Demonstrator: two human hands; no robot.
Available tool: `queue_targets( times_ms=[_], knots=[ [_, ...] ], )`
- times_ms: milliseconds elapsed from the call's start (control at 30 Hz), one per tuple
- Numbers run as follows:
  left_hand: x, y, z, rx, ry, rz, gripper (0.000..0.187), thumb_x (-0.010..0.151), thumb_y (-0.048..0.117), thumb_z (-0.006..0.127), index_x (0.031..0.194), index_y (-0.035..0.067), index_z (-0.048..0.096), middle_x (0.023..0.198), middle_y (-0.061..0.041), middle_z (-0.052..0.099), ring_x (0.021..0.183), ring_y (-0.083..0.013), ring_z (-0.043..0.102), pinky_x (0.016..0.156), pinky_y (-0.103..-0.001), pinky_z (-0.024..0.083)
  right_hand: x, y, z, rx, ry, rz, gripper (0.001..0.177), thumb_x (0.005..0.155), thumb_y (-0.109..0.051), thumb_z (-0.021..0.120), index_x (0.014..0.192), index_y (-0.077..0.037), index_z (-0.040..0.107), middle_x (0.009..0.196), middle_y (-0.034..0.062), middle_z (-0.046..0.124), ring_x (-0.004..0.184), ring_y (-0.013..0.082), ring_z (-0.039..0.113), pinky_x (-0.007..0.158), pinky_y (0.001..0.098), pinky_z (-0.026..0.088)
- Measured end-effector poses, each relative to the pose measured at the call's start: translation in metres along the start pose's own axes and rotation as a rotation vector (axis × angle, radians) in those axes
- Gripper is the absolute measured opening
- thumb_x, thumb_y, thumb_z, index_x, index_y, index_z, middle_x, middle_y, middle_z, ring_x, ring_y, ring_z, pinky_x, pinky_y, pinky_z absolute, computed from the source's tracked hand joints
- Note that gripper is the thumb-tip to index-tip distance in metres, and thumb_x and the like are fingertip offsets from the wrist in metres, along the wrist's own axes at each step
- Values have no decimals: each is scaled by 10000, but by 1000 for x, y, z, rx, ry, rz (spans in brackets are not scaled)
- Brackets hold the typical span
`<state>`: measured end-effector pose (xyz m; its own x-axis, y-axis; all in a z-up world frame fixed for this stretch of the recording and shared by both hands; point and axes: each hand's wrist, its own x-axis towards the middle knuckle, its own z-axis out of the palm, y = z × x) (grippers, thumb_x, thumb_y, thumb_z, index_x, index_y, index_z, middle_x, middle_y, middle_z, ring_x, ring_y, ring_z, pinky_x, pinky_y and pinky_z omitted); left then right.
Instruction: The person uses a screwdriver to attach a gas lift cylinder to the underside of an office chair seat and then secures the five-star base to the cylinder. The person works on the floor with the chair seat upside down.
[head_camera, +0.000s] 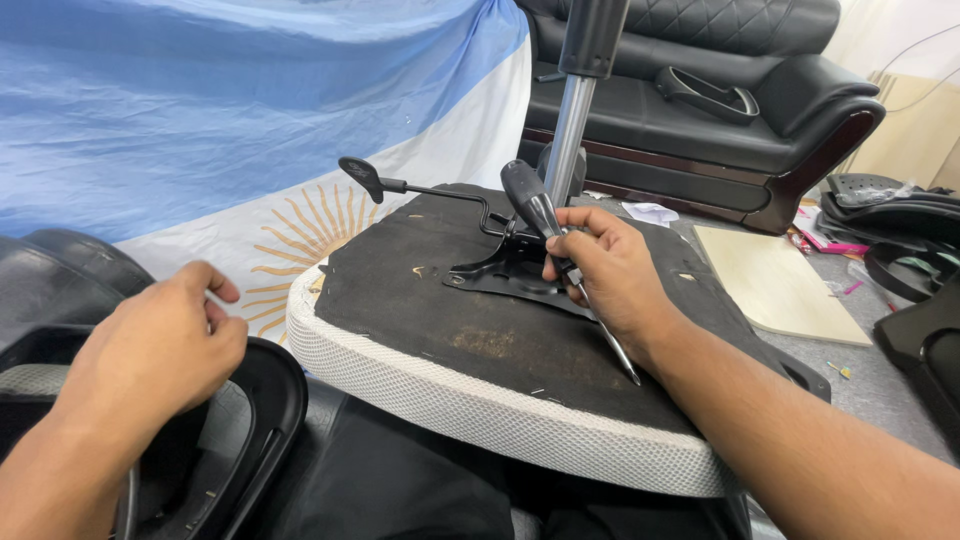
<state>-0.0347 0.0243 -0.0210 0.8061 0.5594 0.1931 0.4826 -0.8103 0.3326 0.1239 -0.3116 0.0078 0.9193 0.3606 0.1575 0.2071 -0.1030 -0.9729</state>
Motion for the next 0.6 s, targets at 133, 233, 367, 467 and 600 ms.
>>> queue_targets(
  times_ms=[133, 233, 367, 467, 600],
  knots=[
    [-3, 38, -9, -243, 206, 277, 305, 856, 180, 627, 1121, 36, 673, 1053, -142, 723, 858, -315, 712, 820, -450, 539, 1, 4, -4, 134, 57, -13, 257, 909, -156, 604, 1148, -68, 637, 692, 10, 612, 513, 53, 470, 450, 216, 375],
    [0, 68, -8, -361, 157, 376, 334, 816, 199, 676, 1112, 46, 676, 1050, -141, 716, 857, -297, 693, 777, -430, 550, 7, 10, -8, 332, 91, -34, 190, 926, -158, 599, 1091, -64, 597, 689, 23, 588, 460, 72, 422, 420, 235, 348],
    [4, 101, 3, -462, 30, 638, 340, 821, 225, 709, 1114, 52, 693, 1060, -147, 726, 965, -289, 688, 870, -402, 543, 18, 20, -20, 540, 264, 37, 152, 954, -212, 560, 983, -66, 529, 710, 65, 588, 463, 94, 426, 414, 258, 346],
    [11, 127, 17, -525, -8, 835, 392, 829, 231, 728, 1155, 21, 670, 1114, -163, 720, 1078, -287, 694, 950, -386, 523, 28, 27, -27, 701, 339, 63, 169, 930, -211, 486, 942, -45, 517, 757, 110, 640, 486, 109, 455, 411, 265, 353],
    [27, 155, 34, -544, -103, 898, 608, 806, 244, 740, 1321, -19, 551, 1195, -175, 692, 1141, -303, 669, 950, -394, 502, 31, 32, -31, 688, 412, 76, 159, 912, -177, 439, 956, -44, 514, 832, 144, 706, 526, 122, 483, 424, 279, 393]
  ],
)
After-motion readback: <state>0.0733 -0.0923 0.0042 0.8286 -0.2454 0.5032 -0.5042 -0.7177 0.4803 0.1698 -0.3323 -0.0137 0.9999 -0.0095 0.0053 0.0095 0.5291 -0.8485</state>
